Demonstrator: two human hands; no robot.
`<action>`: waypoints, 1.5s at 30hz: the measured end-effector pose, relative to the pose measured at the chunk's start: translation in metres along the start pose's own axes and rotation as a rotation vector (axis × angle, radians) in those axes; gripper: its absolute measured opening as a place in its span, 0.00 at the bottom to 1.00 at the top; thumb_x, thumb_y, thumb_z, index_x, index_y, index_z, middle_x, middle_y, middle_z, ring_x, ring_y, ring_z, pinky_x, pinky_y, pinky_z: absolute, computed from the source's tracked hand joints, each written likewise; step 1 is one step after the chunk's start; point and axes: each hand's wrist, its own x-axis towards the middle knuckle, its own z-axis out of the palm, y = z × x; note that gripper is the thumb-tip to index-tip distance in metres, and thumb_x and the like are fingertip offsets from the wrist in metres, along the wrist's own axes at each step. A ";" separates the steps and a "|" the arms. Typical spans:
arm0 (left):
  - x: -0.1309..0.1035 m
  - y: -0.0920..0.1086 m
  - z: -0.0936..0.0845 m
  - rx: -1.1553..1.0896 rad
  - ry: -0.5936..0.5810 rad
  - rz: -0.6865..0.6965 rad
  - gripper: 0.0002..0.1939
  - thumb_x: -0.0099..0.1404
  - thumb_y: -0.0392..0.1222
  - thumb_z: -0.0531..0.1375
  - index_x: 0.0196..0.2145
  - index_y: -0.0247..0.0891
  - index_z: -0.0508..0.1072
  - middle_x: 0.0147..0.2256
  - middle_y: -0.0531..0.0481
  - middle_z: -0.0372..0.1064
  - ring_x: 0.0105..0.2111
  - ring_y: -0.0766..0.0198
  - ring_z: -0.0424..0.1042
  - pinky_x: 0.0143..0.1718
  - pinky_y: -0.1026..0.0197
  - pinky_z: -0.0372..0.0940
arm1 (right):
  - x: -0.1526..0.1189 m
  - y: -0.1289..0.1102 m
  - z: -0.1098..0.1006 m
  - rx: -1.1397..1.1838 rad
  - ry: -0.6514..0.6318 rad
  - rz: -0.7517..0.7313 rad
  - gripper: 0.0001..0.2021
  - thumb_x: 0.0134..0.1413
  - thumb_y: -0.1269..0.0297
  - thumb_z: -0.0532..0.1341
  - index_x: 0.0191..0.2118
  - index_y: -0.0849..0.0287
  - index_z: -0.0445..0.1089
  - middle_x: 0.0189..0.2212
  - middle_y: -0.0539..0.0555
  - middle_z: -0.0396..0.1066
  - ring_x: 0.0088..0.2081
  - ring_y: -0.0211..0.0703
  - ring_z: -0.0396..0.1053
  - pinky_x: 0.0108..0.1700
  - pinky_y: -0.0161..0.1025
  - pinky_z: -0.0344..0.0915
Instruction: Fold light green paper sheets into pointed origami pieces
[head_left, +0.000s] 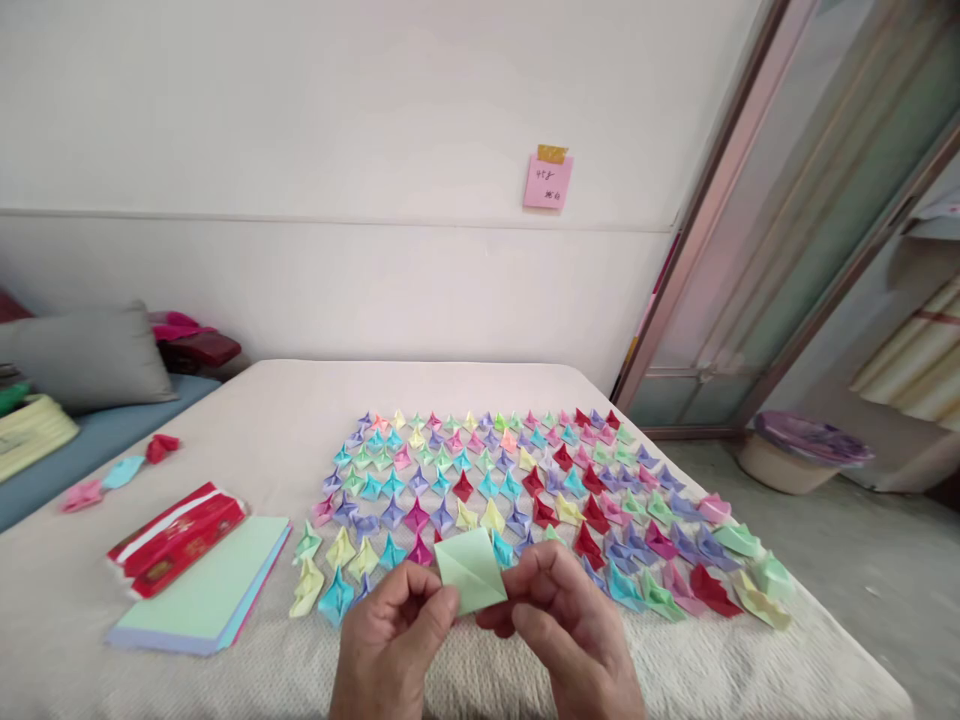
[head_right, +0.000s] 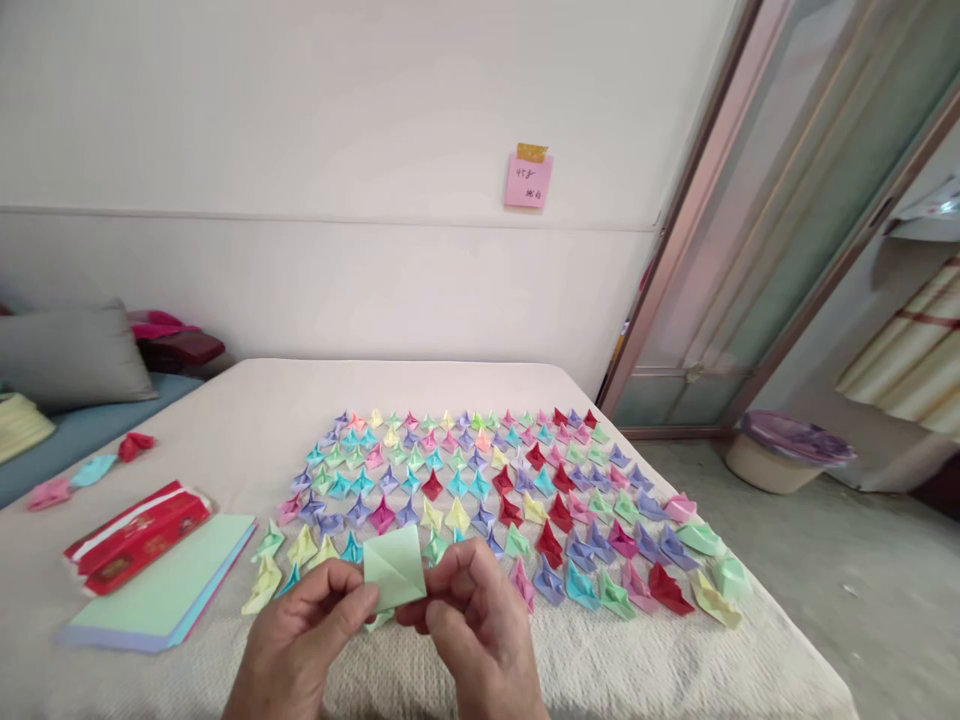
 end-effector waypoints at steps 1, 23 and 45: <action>0.000 -0.001 0.000 0.008 -0.005 0.004 0.14 0.55 0.48 0.67 0.19 0.39 0.71 0.18 0.57 0.60 0.22 0.66 0.56 0.24 0.66 0.52 | 0.000 0.000 0.000 -0.006 0.004 0.007 0.11 0.48 0.61 0.72 0.31 0.57 0.69 0.24 0.45 0.74 0.28 0.37 0.74 0.33 0.32 0.66; 0.001 -0.007 0.009 -0.337 -0.167 -0.016 0.18 0.56 0.44 0.70 0.36 0.44 0.64 0.22 0.58 0.74 0.24 0.64 0.71 0.31 0.61 0.64 | 0.012 0.010 -0.002 0.057 0.045 0.196 0.17 0.39 0.66 0.75 0.35 0.56 0.70 0.22 0.46 0.74 0.24 0.37 0.69 0.27 0.32 0.64; 0.009 -0.031 0.005 -0.163 -0.187 -0.105 0.21 0.60 0.54 0.64 0.19 0.39 0.66 0.18 0.58 0.56 0.20 0.67 0.57 0.23 0.64 0.54 | 0.007 0.021 -0.001 -0.260 -0.070 0.171 0.10 0.44 0.58 0.69 0.23 0.60 0.79 0.16 0.50 0.69 0.22 0.38 0.60 0.24 0.33 0.56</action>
